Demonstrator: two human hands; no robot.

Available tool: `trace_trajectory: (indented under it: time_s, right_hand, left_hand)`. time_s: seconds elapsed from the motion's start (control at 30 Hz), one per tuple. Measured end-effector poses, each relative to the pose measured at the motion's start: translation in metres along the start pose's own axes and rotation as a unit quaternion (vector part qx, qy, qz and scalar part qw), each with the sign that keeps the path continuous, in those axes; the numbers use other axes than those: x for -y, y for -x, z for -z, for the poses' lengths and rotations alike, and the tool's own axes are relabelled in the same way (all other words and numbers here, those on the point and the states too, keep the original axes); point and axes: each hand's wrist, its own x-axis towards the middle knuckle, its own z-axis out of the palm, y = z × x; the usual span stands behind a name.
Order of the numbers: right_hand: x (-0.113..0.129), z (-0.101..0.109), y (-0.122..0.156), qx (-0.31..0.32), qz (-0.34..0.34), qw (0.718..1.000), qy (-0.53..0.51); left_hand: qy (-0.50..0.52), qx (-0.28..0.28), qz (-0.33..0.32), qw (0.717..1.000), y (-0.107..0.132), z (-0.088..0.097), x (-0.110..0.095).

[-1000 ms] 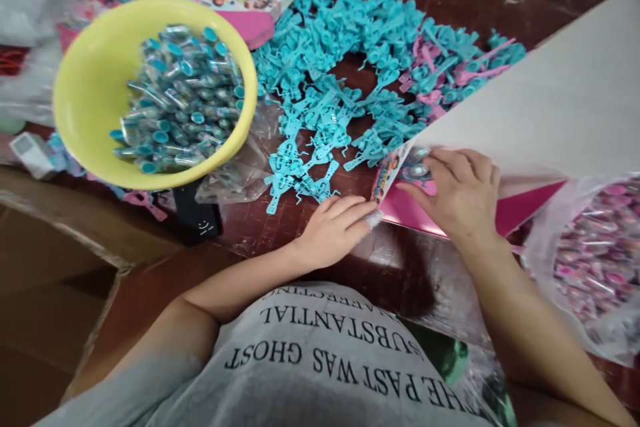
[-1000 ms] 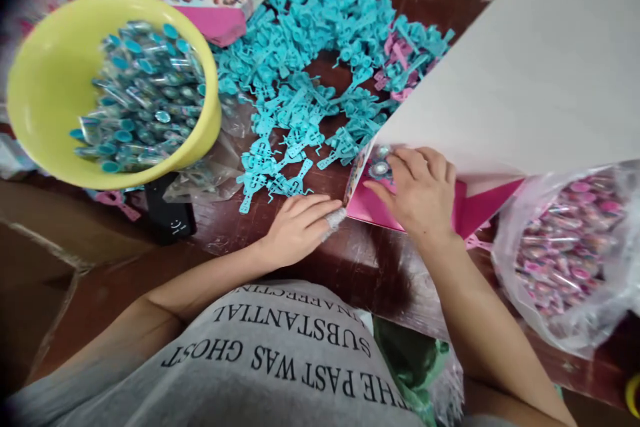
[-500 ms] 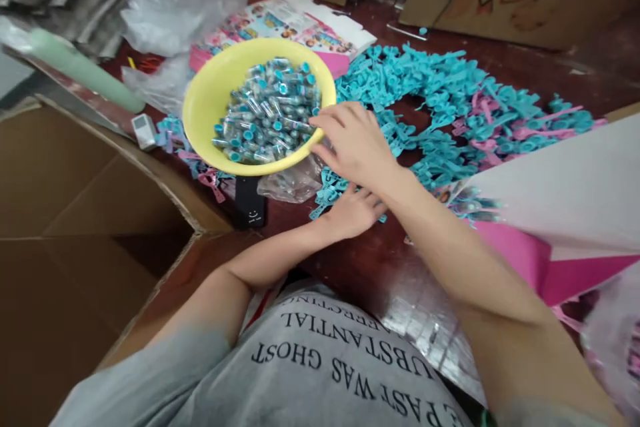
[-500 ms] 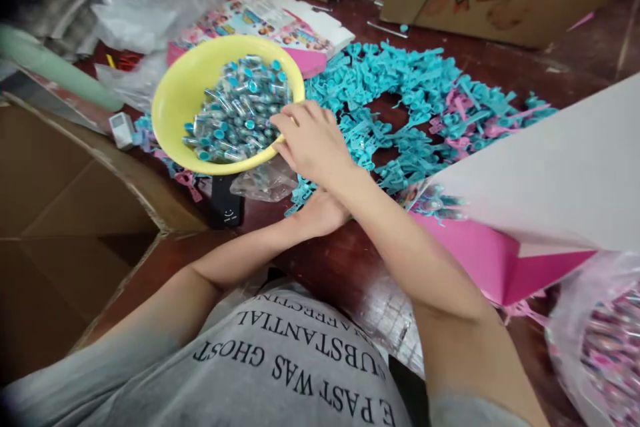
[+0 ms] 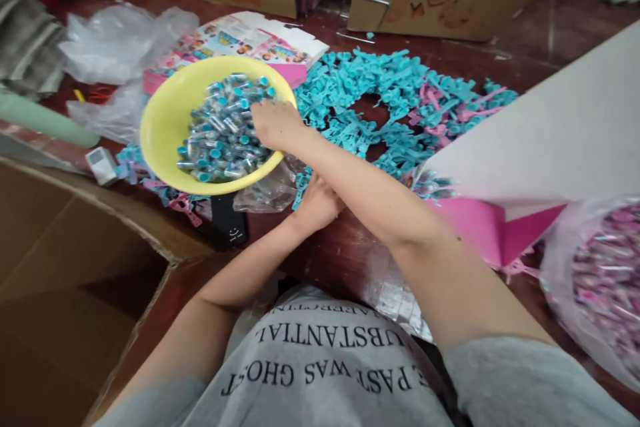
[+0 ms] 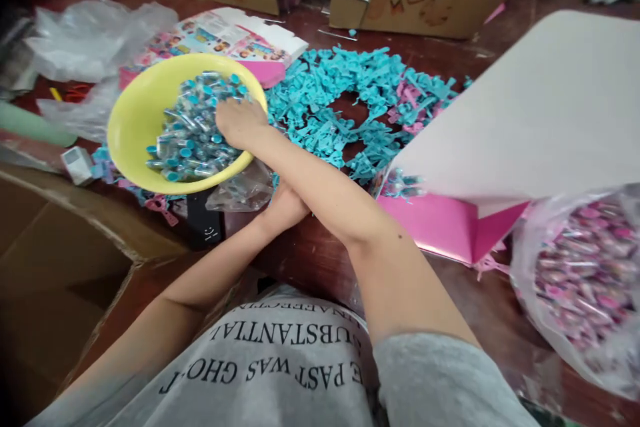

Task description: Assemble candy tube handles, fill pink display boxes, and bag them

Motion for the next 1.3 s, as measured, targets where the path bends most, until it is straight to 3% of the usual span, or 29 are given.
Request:
trace_trajectory:
  time_s: [0.07, 0.13, 0.2, 0.27, 0.33, 0.43, 0.57, 0.73, 0.9, 1.03, 1.17, 1.3]
  right_hand:
    - [-0.001, 0.025, 0.028, -0.032, -0.010, 0.995, -0.099]
    - [-0.002, 0.049, 0.069, -0.093, 0.013, 0.973, -0.210]
    - [-0.005, 0.064, 0.120, -0.166, 0.035, 0.952, -0.257]
    - [-0.010, 0.066, 0.172, -0.175, 0.016, 0.951, -0.254]
    - [-0.019, 0.055, 0.217, -0.176, -0.006, 0.954, -0.241]
    - [-0.032, 0.030, 0.258, -0.177, -0.053, 0.954, -0.236]
    - [-0.042, 0.015, 0.267, -0.170, -0.113, 0.944, -0.258]
    - [-0.039, 0.020, 0.255, -0.132, -0.007, 0.964, -0.232]
    - [-0.033, 0.025, 0.253, -0.081, 0.001, 0.971, -0.225]
    - [-0.029, 0.031, 0.257, -0.053, 0.056, 0.988, -0.135]
    - [-0.025, 0.031, 0.257, -0.027, 0.110, 0.992, -0.048]
    - [-0.018, 0.024, 0.248, 0.006, -0.019, 0.990, -0.143]
  left_hand:
    - [-0.002, -0.050, -0.036, 0.998, 0.000, 0.009, 0.011]
    - [0.023, -0.114, -0.027, 0.993, 0.000, 0.019, 0.021]
    - [0.071, -0.183, 0.024, 0.980, 0.000, 0.027, 0.025]
    - [0.148, -0.228, 0.095, 0.957, -0.002, 0.030, 0.021]
    - [0.257, -0.221, 0.156, 0.928, -0.002, 0.032, 0.013]
    - [0.398, -0.130, 0.183, 0.889, 0.003, 0.033, 0.000]
    - [0.430, -0.043, 0.215, 0.876, 0.019, 0.041, -0.011]
    - [0.435, 0.033, 0.234, 0.869, 0.025, 0.062, -0.018]
    - [0.339, 0.085, 0.165, 0.922, 0.024, 0.088, -0.021]
    - [0.262, 0.134, 0.090, 0.952, 0.025, 0.102, -0.019]
    - [0.195, 0.139, 0.051, 0.970, 0.029, 0.102, -0.018]
    - [0.095, 0.075, 0.028, 0.992, 0.044, 0.088, -0.021]
